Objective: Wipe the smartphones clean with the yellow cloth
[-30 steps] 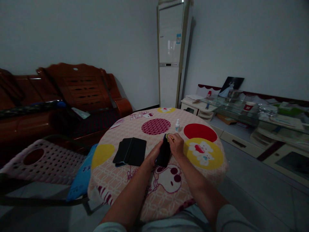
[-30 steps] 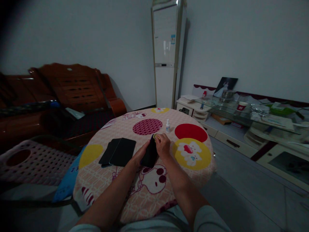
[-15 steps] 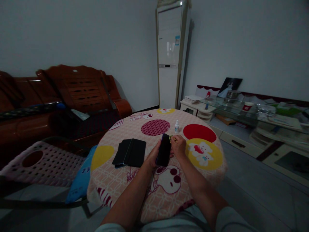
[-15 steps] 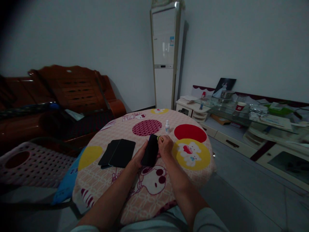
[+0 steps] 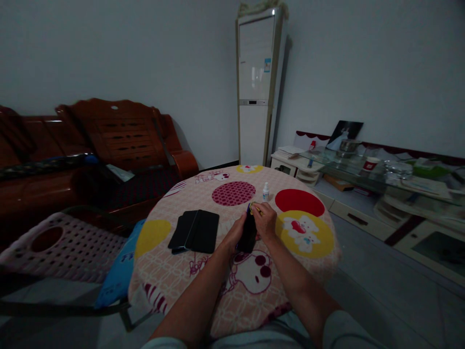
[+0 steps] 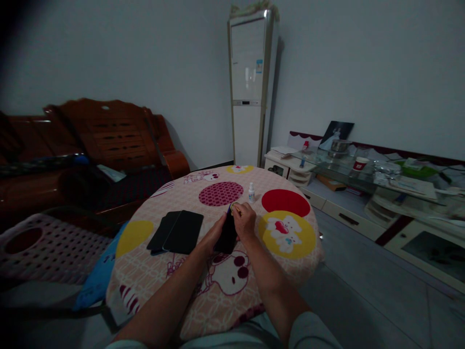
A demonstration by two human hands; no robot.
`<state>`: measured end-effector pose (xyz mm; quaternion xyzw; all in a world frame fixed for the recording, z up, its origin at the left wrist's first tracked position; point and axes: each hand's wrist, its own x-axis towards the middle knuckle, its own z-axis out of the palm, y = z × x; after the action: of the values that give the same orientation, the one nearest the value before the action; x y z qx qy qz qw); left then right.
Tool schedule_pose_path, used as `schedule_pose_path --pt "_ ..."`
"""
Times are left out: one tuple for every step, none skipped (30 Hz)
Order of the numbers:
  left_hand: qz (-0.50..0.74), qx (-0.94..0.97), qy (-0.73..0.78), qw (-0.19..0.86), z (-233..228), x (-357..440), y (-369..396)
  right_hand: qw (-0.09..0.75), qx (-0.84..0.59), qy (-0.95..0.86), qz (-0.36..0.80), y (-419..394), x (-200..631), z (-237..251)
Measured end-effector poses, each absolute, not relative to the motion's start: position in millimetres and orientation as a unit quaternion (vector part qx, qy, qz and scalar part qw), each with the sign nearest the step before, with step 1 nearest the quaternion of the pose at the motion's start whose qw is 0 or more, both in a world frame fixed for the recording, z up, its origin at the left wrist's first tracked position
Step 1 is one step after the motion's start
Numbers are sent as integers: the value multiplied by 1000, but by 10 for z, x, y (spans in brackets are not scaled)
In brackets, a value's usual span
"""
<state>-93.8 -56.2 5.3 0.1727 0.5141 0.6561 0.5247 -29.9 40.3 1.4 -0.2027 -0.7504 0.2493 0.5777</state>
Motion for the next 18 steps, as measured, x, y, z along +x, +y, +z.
schedule_pose_path --pt "657 177 514 523 45 -942 -559 578 -201 -750 250 406 -301 13" --pt "659 178 512 522 35 -947 -558 578 -200 -751 250 411 -304 11" --pt "661 176 509 522 24 -953 -556 578 -201 -751 249 418 -306 5" --pt "664 173 504 524 15 -960 -556 577 -207 -751 246 427 -308 -3" --pt "666 168 496 531 7 -968 -556 576 -215 -750 244 439 -308 -15" --pt "667 164 486 541 1 -978 -557 575 -225 -749 241 454 -306 -29" --pt "664 160 474 555 -2 -990 -559 574 -235 -747 240 470 -302 -44" --pt "662 155 461 571 -4 -1003 -561 573 -244 -744 240 486 -296 -59" --pt "658 149 448 587 -4 -1017 -564 573 -252 -742 241 500 -289 -73" --pt "654 142 435 602 -5 -1032 -566 573 -258 -739 243 511 -282 -83" --pt "651 134 424 616 -6 -1047 -567 573 -263 -736 245 518 -274 -89" --pt "649 127 412 627 -8 -1062 -568 574 -268 -733 247 522 -267 -90" --pt "648 122 401 636 -11 -1076 -569 575 -272 -730 249 523 -261 -88" --pt "648 117 391 643 -14 -1089 -569 576 -275 -727 251 521 -257 -82" --pt "649 114 383 647 -16 -1100 -571 577 -278 -726 253 518 -253 -75" --pt "651 112 378 648 -16 -1110 -574 575 -278 -726 256 513 -250 -68" --pt "653 110 376 648 -13 -1119 -578 573 -276 -727 259 507 -246 -62" --pt "655 110 377 646 -5 -1126 -585 569 -273 -730 262 500 -241 -58"
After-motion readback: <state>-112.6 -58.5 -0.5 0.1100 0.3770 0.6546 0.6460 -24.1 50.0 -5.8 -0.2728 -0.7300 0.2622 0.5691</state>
